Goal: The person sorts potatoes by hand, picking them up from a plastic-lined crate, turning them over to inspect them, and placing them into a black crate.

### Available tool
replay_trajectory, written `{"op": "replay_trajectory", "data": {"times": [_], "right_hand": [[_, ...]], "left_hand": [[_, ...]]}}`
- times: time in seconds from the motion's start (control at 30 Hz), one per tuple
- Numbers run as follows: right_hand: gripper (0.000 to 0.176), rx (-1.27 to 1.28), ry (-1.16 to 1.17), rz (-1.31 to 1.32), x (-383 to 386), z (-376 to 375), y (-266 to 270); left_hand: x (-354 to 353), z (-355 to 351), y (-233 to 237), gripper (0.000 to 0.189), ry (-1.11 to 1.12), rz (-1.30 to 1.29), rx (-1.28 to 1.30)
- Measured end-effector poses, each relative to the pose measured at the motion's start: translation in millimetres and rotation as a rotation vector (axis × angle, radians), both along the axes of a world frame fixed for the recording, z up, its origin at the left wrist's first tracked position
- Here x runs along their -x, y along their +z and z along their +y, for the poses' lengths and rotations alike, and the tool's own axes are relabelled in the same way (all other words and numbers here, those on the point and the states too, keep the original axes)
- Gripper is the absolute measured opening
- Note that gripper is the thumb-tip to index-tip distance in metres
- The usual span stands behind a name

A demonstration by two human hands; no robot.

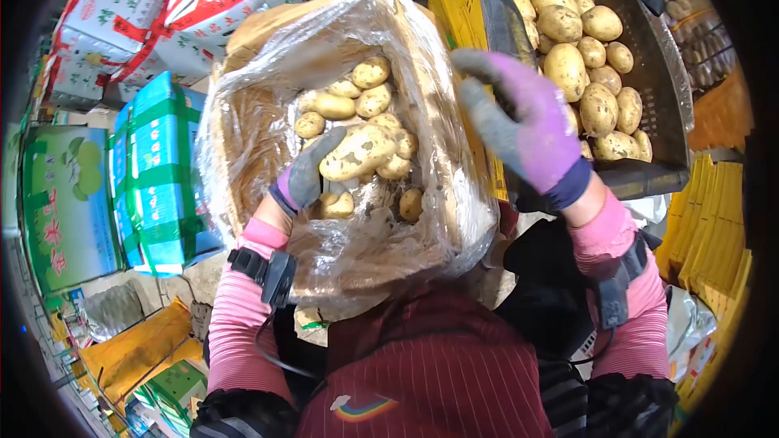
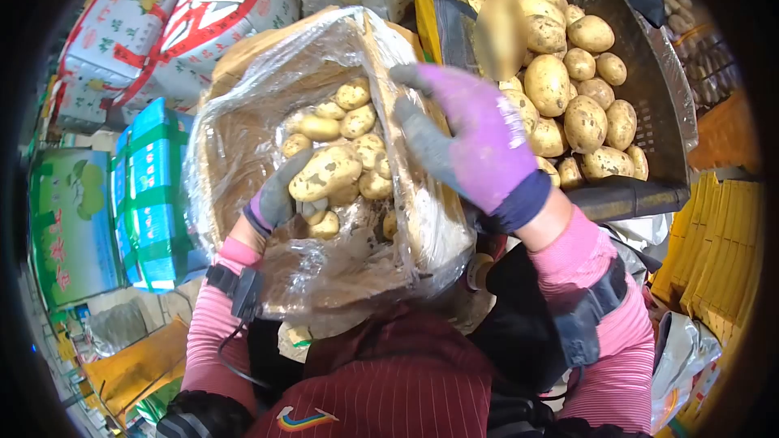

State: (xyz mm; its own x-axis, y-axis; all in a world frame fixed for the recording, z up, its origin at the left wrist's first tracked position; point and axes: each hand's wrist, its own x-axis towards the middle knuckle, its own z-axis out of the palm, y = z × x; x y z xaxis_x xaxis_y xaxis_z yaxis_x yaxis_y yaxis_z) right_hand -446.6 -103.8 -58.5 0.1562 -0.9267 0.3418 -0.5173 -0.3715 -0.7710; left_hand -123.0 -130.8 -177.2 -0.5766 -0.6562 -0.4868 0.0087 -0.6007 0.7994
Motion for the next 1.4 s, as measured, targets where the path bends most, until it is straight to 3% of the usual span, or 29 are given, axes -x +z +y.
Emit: {"op": "replay_trajectory", "data": {"times": [0.07,0.1,0.17,0.23,0.3,0.37,0.4,0.43,0.47,0.53,0.6,0.63,0.7,0.77,0.8,0.87,0.97,1.03,1.07,1.1,1.17,1.2,1.23,1.3,1.4], "right_hand": [[0.045,-0.071,0.208,-0.02,-17,14,8],[0.06,-0.196,0.329,0.038,-29,18,8],[0.081,-0.036,0.437,0.107,-56,29,-12],[0.095,-0.128,0.582,0.058,-77,39,-14],[0.092,-0.088,0.571,-0.081,-97,47,-14],[0.089,-0.466,0.505,-0.27,-107,54,8],[0.072,-0.49,0.372,-0.299,-115,58,3],[0.072,-0.488,0.377,-0.289,-117,55,-1],[0.066,-0.635,0.345,-0.341,-119,49,-5],[0.059,-0.783,0.308,-0.381,-119,43,6],[0.05,-1.112,0.264,-0.373,-110,40,21],[0.05,-1.115,0.265,-0.359,-110,38,13],[0.054,-0.544,0.426,-0.473,-113,36,-5],[0.064,-0.56,0.369,-0.497,-126,39,-10],[0.063,-0.246,0.372,-0.298,-130,42,-11],[0.063,0.055,0.366,-0.098,-134,45,-13],[0.054,0.058,0.323,0.099,-137,48,-15],[0.04,-0.285,0.295,-0.215,-139,43,-20],[0.031,-0.387,0.187,-0.239,-136,38,-21],[0.031,-0.387,0.188,-0.239,-133,33,-27],[0.032,-0.579,0.246,-0.559,-129,25,-38],[0.045,-0.807,0.326,-0.641,-125,27,-27],[0.045,-0.804,0.328,-0.637,-126,31,-25],[0.052,-1.018,0.312,-0.739,-125,38,-22],[0.053,-0.97,0.279,-0.746,-122,38,-34]], "left_hand": [[-10,16,29,0.058,-0.044,0.141,-0.062],[-4,27,51,0.061,-0.026,0.257,-0.113],[6,49,95,0.067,-0.002,0.487,-0.233],[29,80,143,0.069,0.555,0.058,-0.271],[-15,96,121,0.073,0.227,0.289,-0.163],[-21,111,123,0.083,0.295,0.333,-0.152],[-20,116,129,0.082,0.418,0.217,0.013],[-19,120,129,0.082,0.425,0.226,0.017],[-19,124,127,0.077,0.397,0.079,0.178],[-23,123,124,0.063,0.389,0.003,0.168],[-23,113,117,0.062,0.428,0.058,0.182],[-24,111,117,0.061,0.442,0.078,0.193],[-26,106,117,0.061,0.468,0.119,0.215],[-26,102,119,0.056,0.445,0.145,0.198],[-24,100,120,0.055,0.439,0.154,0.192],[-12,99,120,0.055,0.524,0.107,0.136],[-16,97,107,0.055,0.503,0.103,-0.019],[-19,99,111,0.06,0.461,0.054,-0.049],[-15,104,114,0.061,0.464,-0.037,0.046],[-13,107,115,0.062,0.464,-0.127,0.141],[-13,107,121,0.065,0.425,-0.132,0.196],[-10,108,130,0.065,0.432,-0.268,0.236],[-9,108,136,0.065,0.435,-0.405,0.275],[-11,109,140,0.068,0.441,-0.366,0.292],[-10,108,133,0.073,0.465,-0.268,0.323]]}}
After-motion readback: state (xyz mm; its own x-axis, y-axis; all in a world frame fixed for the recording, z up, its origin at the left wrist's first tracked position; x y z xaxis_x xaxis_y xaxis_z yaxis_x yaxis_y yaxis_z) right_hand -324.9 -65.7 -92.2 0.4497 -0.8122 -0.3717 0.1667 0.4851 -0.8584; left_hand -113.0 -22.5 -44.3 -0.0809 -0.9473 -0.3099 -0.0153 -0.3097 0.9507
